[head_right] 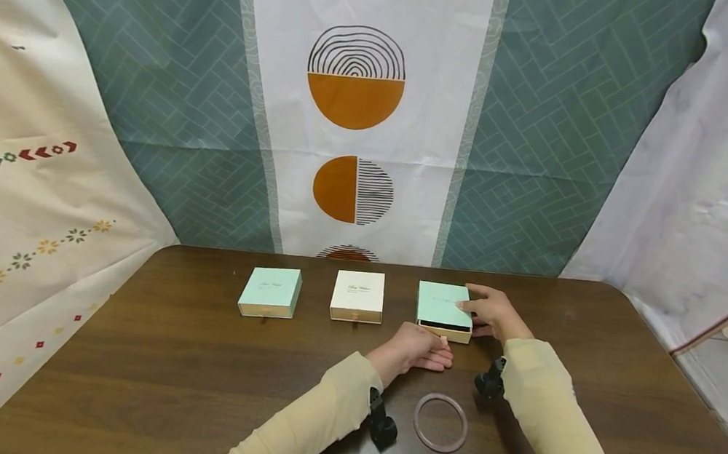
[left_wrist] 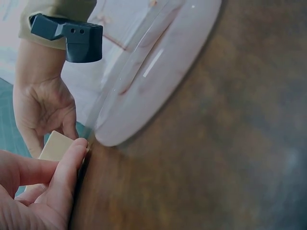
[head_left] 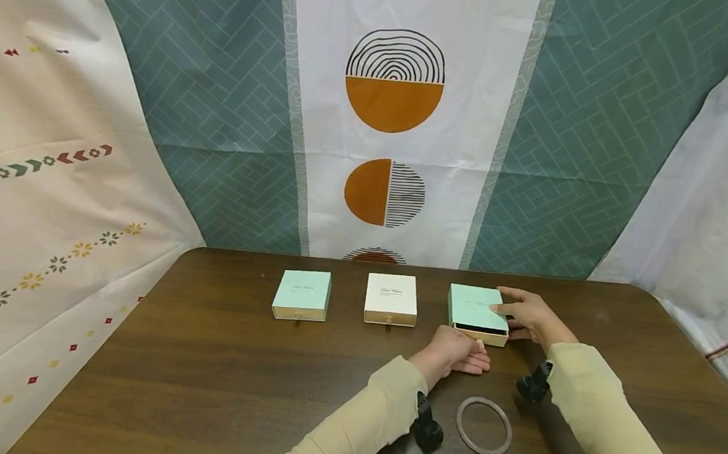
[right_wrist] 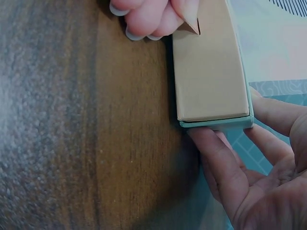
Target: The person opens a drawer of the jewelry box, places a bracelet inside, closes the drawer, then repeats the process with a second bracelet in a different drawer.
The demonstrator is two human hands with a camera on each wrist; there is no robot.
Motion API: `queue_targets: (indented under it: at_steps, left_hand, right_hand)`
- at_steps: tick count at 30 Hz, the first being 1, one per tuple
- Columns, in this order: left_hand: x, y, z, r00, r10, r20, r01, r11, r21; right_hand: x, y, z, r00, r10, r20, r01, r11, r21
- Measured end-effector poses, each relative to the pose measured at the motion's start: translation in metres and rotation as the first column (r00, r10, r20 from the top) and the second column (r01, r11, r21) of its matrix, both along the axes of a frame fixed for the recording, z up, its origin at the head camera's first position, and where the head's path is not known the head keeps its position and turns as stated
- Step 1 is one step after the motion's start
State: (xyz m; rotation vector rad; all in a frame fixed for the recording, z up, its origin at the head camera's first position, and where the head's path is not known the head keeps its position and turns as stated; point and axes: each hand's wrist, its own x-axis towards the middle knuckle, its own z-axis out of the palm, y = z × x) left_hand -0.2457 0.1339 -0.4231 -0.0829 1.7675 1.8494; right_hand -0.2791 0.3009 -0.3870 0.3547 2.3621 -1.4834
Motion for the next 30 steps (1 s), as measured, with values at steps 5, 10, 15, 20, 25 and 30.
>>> queue_targets:
  at_steps: [5, 10, 15, 20, 25, 30]
  left_hand:
    - [0.0015, 0.0000, -0.0007, 1.000, 0.001, -0.002, -0.001, 1.000, -0.006]
    - [0.0027, -0.0003, -0.0007, 1.000, 0.004, -0.006, -0.004, 1.000, -0.007]
    - [0.0039, -0.0005, 0.0001, 1.000, 0.006, -0.011, -0.006, 1.000, -0.011]
    - [0.0049, -0.0006, 0.0002, 1.000, 0.006, -0.026, -0.007, 1.000, -0.017]
    - [0.0063, -0.0011, 0.0000, 0.999, -0.001, -0.036, 0.001, 1.000, -0.014]
    - [0.0078, -0.0020, 0.0003, 0.999, -0.006, -0.031, 0.005, 1.000, -0.017]
  right_hand:
    - [-0.0006, 0.0011, -0.0008, 1.000, 0.006, 0.002, -0.006, 1.000, -0.008]
    - [-0.0021, 0.0016, -0.0008, 1.000, 0.012, 0.000, -0.012, 1.000, -0.019]
    - [-0.0026, 0.0018, -0.0003, 1.000, 0.012, 0.003, -0.012, 1.000, -0.023]
    - [-0.0027, 0.0020, -0.0002, 1.000, 0.020, 0.000, -0.020, 1.000, -0.017]
    - [-0.0030, 0.0021, -0.0016, 1.000, 0.019, -0.001, -0.019, 1.000, -0.015]
    - [-0.0025, 0.0020, -0.0021, 1.000, 0.021, -0.002, -0.021, 1.000, -0.013]
